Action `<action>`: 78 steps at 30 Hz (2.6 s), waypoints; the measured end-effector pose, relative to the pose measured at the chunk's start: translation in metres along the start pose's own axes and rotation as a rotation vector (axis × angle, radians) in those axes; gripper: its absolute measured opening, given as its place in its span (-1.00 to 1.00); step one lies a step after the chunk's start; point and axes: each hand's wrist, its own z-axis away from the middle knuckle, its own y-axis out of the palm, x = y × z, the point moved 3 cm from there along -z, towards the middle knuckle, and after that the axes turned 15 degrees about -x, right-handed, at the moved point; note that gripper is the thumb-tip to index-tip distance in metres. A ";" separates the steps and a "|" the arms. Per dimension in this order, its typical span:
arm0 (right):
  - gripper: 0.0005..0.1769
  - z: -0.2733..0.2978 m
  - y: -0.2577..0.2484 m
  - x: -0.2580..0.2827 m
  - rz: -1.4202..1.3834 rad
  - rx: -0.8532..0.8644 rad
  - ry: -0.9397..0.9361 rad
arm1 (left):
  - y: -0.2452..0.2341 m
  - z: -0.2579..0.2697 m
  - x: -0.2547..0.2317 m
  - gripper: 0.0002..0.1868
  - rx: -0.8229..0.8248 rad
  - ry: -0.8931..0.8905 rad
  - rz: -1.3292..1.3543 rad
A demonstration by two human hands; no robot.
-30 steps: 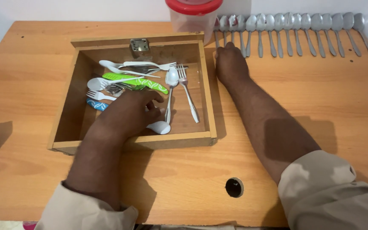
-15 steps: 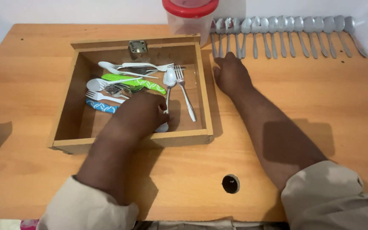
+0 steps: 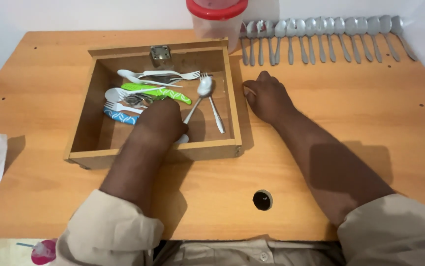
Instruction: Taking various pieces of cutlery out of a wooden box and arranging them in rows on a table.
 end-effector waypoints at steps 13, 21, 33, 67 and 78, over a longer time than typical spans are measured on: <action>-0.70 0.020 -0.006 -0.008 -0.066 0.029 -0.007 | -0.004 0.000 -0.003 -0.57 -0.044 -0.006 -0.024; -0.87 0.027 -0.039 0.014 -0.492 -0.193 0.157 | -0.008 -0.004 0.014 -0.76 -0.200 -0.002 0.184; -0.85 0.034 -0.049 0.046 -1.269 -0.024 0.159 | -0.019 0.039 -0.053 -0.92 0.228 0.248 1.229; -0.59 0.017 -0.018 -0.048 -0.951 0.249 0.756 | -0.033 0.029 -0.011 -0.75 -0.114 0.094 0.395; -0.51 0.018 -0.030 -0.035 -0.792 0.176 0.749 | -0.031 0.030 -0.012 -0.74 -0.079 0.103 0.353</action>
